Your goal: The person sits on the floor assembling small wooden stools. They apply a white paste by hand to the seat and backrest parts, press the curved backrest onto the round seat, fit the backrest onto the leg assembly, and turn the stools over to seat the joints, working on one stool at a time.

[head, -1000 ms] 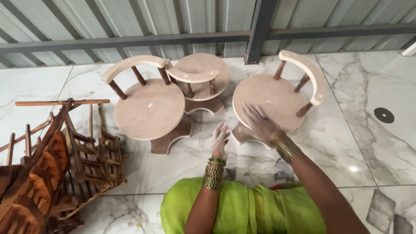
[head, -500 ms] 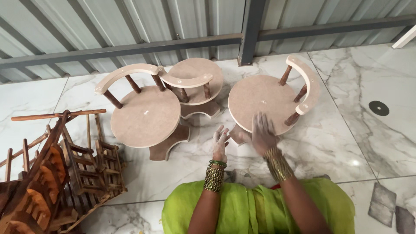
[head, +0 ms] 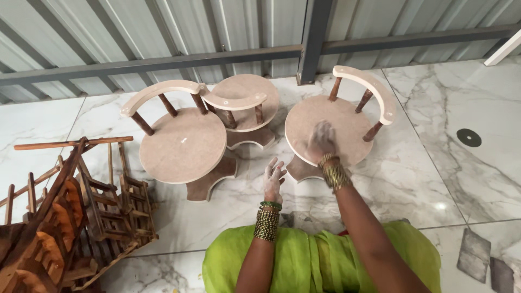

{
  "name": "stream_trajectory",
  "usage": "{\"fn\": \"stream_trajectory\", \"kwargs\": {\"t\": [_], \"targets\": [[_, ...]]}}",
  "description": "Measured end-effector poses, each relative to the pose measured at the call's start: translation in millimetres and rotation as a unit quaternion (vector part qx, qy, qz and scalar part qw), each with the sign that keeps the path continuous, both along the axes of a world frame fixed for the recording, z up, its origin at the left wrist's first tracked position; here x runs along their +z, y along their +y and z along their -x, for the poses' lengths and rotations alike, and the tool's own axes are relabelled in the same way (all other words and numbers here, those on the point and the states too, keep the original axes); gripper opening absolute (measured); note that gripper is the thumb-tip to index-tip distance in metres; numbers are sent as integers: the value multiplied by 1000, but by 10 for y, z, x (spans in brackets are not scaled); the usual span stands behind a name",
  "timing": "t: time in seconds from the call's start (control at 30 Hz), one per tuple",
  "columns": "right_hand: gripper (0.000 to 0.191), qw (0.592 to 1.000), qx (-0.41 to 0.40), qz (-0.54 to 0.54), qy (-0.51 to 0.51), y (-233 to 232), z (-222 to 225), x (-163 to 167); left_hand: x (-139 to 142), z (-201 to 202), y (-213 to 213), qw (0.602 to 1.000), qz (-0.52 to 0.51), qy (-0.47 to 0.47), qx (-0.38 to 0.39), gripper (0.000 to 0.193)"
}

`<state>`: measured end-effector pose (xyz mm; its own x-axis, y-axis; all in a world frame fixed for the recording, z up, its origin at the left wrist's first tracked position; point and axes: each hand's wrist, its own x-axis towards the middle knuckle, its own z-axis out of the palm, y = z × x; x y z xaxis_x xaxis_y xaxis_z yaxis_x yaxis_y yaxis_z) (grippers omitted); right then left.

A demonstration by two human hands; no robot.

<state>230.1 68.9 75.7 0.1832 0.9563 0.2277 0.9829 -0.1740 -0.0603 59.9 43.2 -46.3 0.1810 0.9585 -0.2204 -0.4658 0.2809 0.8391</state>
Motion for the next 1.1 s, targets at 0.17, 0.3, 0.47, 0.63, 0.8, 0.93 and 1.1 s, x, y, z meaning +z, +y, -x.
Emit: {"fn": "stream_trajectory", "kwargs": {"t": [0.17, 0.3, 0.47, 0.63, 0.8, 0.93, 1.1], "targets": [[111, 989, 150, 6, 8, -718, -25, -292, 9, 55, 5, 1000, 11, -5, 6, 48], [101, 992, 85, 36, -88, -907, -558, -342, 15, 165, -4, 999, 12, -20, 25, 49], [102, 1000, -25, 18, 4, -336, -906, -178, 20, 172, -1, 999, -1, -30, 29, 50], [109, 999, 51, -8, -5, -249, -297, -283, 7, 107, 35, 1000, 2, -16, 13, 51], [99, 978, 185, -86, -39, -753, -122, -483, -2, 139, 49, 1000, -7, -25, 13, 50], [61, 974, 195, -113, -37, -1024, -438, -520, 44, 234, -18, 999, 20, -19, 19, 49], [53, 970, 171, -170, -32, -1334, -796, -590, 133, 354, -103, 999, 15, -24, 29, 48]]}}
